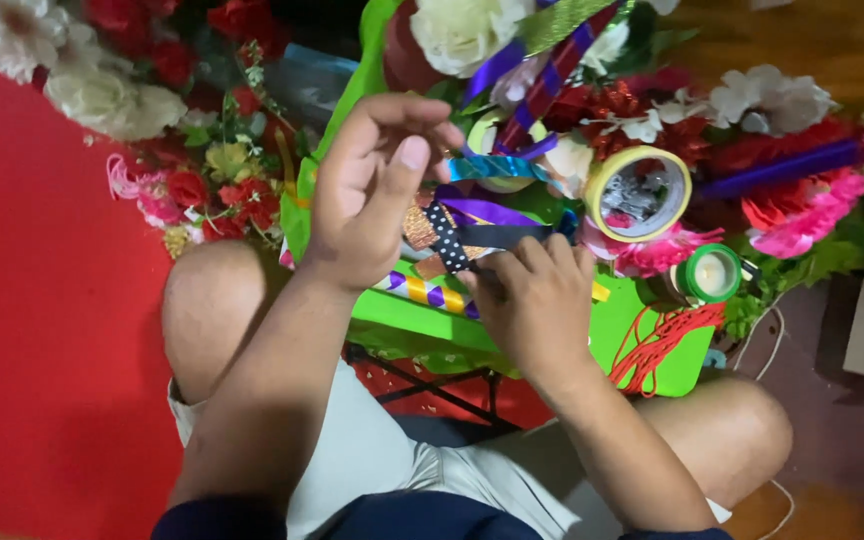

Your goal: Wrapping a small tube with red and yellow ribbons and securing them with tape as part of a floral or gift arrangement.

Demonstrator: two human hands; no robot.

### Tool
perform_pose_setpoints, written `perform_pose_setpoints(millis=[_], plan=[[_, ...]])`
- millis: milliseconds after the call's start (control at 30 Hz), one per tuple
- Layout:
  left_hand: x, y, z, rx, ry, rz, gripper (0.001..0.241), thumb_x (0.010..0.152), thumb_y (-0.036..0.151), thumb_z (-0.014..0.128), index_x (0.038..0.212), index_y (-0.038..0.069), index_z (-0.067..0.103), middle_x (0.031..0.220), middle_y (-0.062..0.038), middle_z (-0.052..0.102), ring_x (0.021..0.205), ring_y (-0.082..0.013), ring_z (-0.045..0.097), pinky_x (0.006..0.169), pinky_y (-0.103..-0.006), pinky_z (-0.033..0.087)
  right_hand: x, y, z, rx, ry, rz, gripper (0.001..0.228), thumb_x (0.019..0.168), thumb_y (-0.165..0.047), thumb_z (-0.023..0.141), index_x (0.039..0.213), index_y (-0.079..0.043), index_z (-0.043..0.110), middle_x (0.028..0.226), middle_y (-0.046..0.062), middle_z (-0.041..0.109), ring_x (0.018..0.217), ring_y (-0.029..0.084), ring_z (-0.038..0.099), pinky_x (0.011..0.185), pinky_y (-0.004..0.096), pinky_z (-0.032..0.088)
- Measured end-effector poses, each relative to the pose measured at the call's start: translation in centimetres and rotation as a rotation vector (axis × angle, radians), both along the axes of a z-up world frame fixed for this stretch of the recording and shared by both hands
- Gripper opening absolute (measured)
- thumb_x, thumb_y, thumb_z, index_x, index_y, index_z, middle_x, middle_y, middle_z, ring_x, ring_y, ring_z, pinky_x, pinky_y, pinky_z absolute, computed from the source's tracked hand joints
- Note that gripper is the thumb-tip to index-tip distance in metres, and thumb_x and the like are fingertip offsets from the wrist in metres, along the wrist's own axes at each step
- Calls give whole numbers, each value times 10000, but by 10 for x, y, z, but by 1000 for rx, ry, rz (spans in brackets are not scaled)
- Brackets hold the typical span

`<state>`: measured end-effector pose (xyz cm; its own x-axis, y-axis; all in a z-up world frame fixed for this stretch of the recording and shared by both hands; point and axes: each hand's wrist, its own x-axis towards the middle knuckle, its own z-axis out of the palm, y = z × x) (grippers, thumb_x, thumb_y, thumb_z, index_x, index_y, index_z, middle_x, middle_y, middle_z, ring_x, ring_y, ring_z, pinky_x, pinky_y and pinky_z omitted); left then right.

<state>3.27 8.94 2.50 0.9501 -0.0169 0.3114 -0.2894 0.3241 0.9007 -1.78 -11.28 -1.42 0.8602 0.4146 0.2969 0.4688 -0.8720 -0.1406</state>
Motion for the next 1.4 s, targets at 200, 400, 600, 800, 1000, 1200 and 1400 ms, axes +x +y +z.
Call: perform_pose_setpoints(millis=[200,400,600,800,1000,1200,1400], plan=[[0,5,4,-48,25,-26,313,1110,254,503,1305,13,534,1171,-137,631,1051,-183,612,897,-290,564,5,-7,14,46,39,81,197,953,-299,835,924,-156,703,885,42,584,797,280,473,759,431,334],[3,7,3,-38,129,-47,263,1103,249,504,1279,63,567,1140,-83,666,955,-146,622,885,-269,565,10,5,17,165,-26,221,187,984,-211,777,1112,-125,672,1189,60,698,1071,334,564,892,480,393],[4,5,-3,-50,123,-50,259,1101,221,510,1270,34,568,1129,-116,659,973,-163,618,878,-276,570,11,7,19,170,82,282,219,1002,-94,660,1221,-114,655,1288,72,676,1170,326,553,984,476,356],[4,5,1,8,129,-37,257,1101,225,496,1270,44,567,1131,-108,662,954,-160,622,884,-276,577,18,-14,33,155,105,318,265,934,-103,825,1169,-161,717,1104,60,633,981,301,530,931,481,351],[3,4,0,23,127,-45,260,1107,239,488,1278,58,561,1138,-101,665,954,-151,613,889,-272,568,19,-6,31,75,61,370,181,960,-135,810,1118,-177,734,1127,66,600,968,305,516,934,468,367],[4,4,0,18,108,-43,268,1107,238,491,1278,44,562,1140,-112,660,990,-154,617,899,-272,569,18,-6,21,50,23,358,105,947,-138,803,1044,-158,767,1107,54,613,992,307,535,960,475,367],[4,4,-2,24,74,-45,262,1116,236,493,1285,47,562,1148,-106,653,1043,-154,617,901,-273,564,19,-8,29,63,68,355,121,983,-55,777,967,-104,668,1055,58,605,962,300,519,959,461,351]])
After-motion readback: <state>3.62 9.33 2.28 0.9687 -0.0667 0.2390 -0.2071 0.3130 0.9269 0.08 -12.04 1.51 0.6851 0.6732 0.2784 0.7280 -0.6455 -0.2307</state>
